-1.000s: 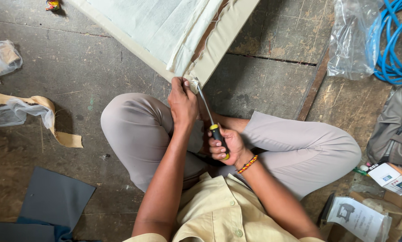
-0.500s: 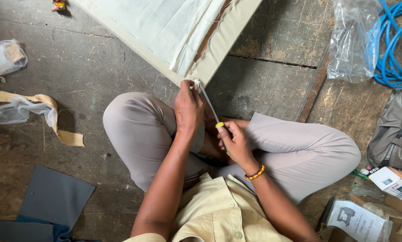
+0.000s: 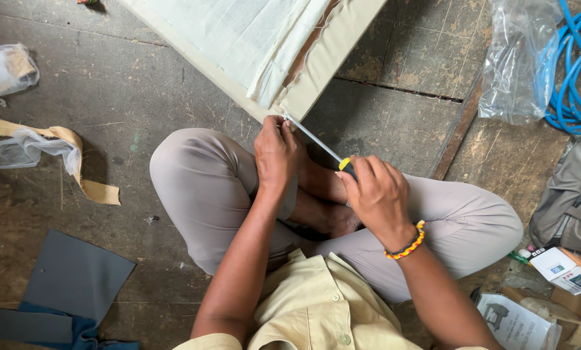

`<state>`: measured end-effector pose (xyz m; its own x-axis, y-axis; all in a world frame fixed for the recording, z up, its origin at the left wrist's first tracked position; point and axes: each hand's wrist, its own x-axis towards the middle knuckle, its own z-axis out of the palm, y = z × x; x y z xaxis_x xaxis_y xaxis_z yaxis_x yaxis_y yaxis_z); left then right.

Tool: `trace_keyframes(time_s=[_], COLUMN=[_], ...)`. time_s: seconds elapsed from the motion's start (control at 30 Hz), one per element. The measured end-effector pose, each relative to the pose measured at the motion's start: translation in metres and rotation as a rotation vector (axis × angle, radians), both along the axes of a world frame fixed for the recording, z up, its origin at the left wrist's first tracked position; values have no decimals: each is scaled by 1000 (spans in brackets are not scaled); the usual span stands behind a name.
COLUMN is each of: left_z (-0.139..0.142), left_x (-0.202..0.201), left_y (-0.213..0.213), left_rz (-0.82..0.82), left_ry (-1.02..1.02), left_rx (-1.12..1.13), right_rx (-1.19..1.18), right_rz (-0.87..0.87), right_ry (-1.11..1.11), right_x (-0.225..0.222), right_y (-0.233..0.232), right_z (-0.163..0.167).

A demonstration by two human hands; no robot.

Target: The person uses a screwdriver to pry up and remove the fabric covering from a rectangular cushion. They work along the edges, lifting the fabric and staples to expose the foam underneath.

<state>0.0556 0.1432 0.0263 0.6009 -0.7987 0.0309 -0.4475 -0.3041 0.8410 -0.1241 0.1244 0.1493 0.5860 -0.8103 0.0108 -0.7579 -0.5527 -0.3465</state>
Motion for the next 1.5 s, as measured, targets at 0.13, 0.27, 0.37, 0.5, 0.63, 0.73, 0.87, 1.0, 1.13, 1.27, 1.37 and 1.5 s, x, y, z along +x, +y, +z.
trace_keyframes(time_s=[0.13, 0.27, 0.37, 0.5, 0.63, 0.73, 0.87, 1.0, 1.13, 1.27, 1.37, 1.5], left_z=[0, -1, -5, -9, -9, -8, -7, -9, -13, -13, -11, -13], left_x=[0, -1, -1, -1, -2, -2, -1, 0, 1, 3, 6, 12], left_y=[0, -1, -2, -2, 0, 1, 1, 1, 0, 2, 5, 7], left_rz=[9, 10, 20, 41, 50, 44, 45, 48, 52, 56, 74, 95], left_ry=[-25, -8, 14, 30, 40, 96, 69, 94, 147, 92, 223, 797], left_rx=[-20, 86, 97, 65, 16, 45, 62, 67, 99, 67, 91, -93], right_rx=[-2, 8, 160, 1093, 1131, 695, 794, 1527, 2034, 2035, 1737, 1417], right_rz=[-17, -96, -164, -609, -551, -348, -478, -811, -746, -680, -693, -597], right_ry=[-39, -98, -243, -624, -698, -522, -525, -766, -1064, -1178, -1108, -1025], right_x=[-4, -7, -9, -12, -20, -22, -17, -18, -16, 4, 9, -8], right_y=[3, 23, 35, 38, 38, 46, 47, 43, 46, 50, 47, 44], right_z=[-14, -44, -70, -94, -102, -109, -131, -146, -140, -131, -123, -107])
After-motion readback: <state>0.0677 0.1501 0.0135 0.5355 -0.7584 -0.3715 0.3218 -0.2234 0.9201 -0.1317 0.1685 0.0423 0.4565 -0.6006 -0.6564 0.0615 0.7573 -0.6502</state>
